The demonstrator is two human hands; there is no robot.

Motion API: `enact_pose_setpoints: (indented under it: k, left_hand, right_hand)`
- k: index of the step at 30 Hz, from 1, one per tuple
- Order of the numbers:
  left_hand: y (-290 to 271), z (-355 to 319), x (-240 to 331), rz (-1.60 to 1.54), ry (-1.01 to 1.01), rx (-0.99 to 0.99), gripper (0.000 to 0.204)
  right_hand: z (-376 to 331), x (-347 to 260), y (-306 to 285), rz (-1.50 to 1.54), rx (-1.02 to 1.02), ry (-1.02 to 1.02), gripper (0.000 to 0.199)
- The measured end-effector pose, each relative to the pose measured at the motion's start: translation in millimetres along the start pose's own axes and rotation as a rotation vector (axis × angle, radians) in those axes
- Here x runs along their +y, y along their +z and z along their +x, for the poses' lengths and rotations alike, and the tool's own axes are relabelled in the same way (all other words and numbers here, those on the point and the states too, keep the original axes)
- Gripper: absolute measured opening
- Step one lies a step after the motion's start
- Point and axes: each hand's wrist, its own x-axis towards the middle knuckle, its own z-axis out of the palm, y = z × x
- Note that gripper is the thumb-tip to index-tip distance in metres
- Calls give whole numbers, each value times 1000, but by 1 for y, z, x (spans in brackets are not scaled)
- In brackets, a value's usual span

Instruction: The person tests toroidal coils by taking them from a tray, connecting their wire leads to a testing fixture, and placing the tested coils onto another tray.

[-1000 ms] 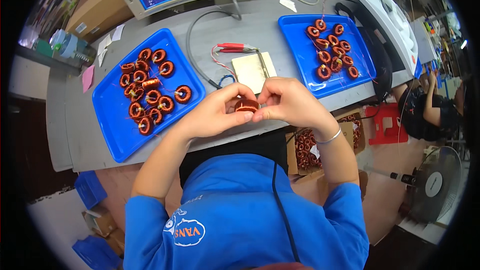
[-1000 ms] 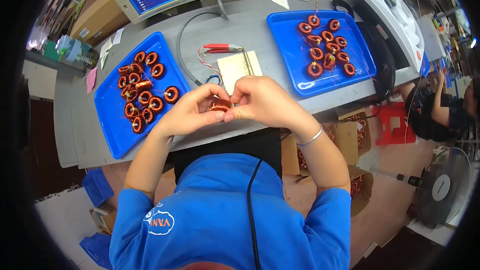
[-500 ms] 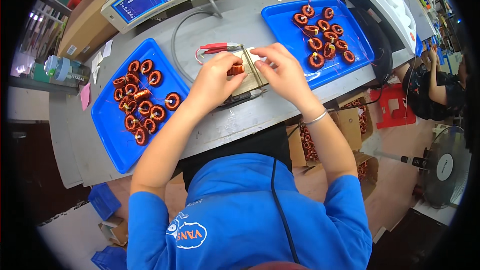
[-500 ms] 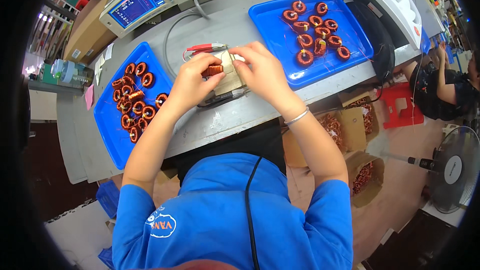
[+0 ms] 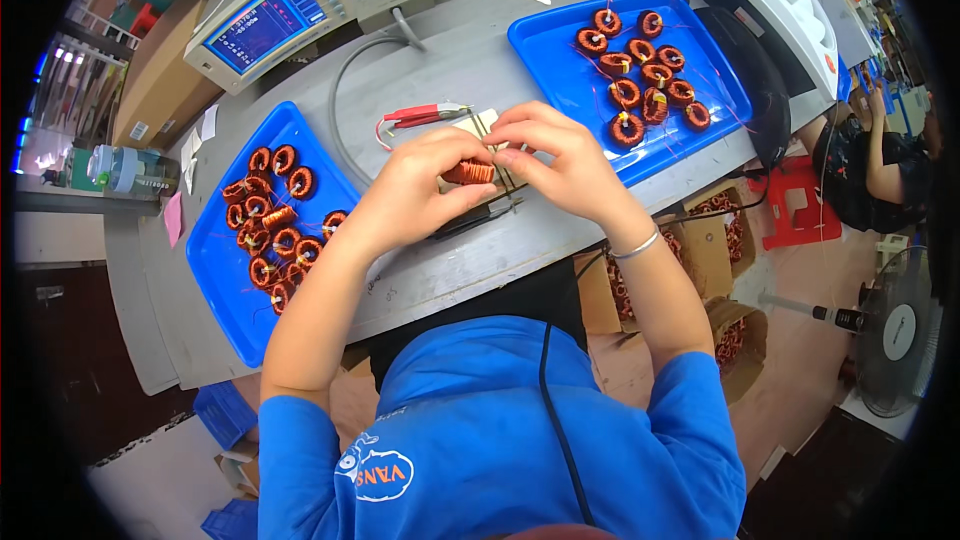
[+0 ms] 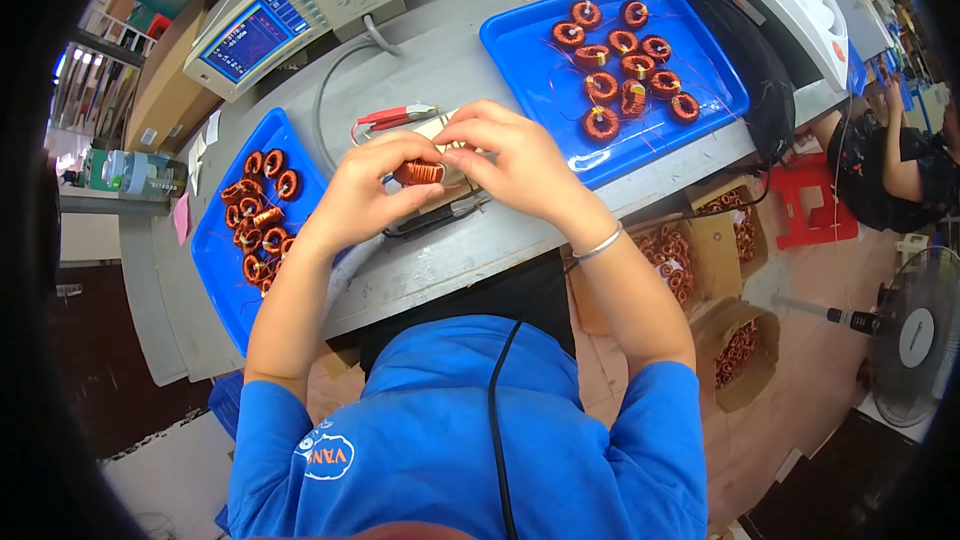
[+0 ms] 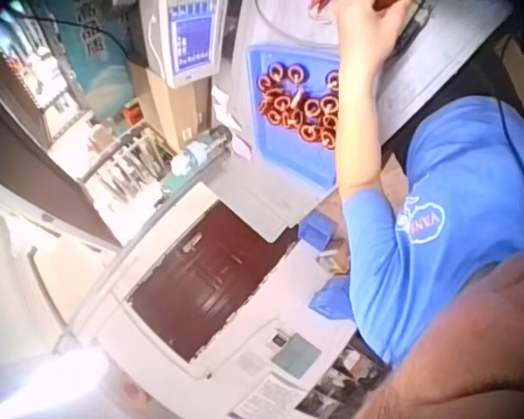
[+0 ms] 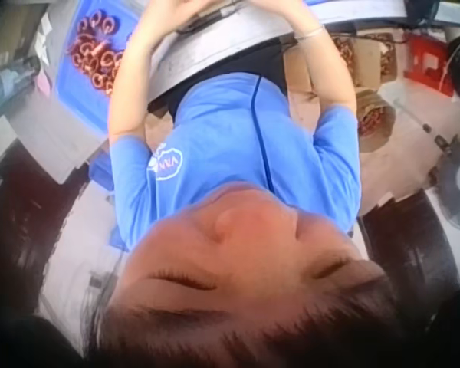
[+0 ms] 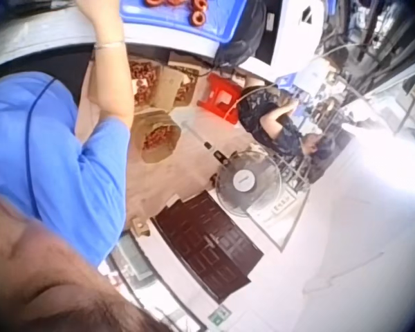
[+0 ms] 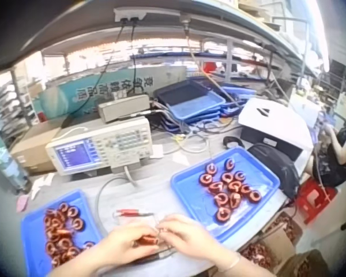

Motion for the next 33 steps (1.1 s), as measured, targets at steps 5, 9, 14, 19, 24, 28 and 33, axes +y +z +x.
enact_pose_setpoints:
  k: [5, 9, 14, 19, 24, 28, 33]
  left_hand:
    - [7, -7, 3, -159, -70, 270, 22]
    - [14, -3, 15, 43, -14, 343, 21]
    - [19, -9, 10, 111, 40, 413, 23]
    - [24, -12, 7, 156, 93, 363, 23]
    - [29, -6, -12, 132, -31, 261, 22]
    - [35, -5, -31, 272, -92, 300, 21]
    - [44, -1, -37, 384, -73, 296, 20]
  right_hand:
    - [-3, -16, 0, 182, 111, 15, 6]
    - [-18, -17, 21, 572, 338, 184, 6]
    - [-17, -24, 18, 753, 315, 409, 15]
    - [-18, -10, 8, 347, 178, 362, 19]
    - [-15, 9, 8, -99, 144, 195, 11]
    - [-17, 19, 15, -287, 222, 2, 14]
    - [-17, 29, 22, -422, 202, -56, 16]
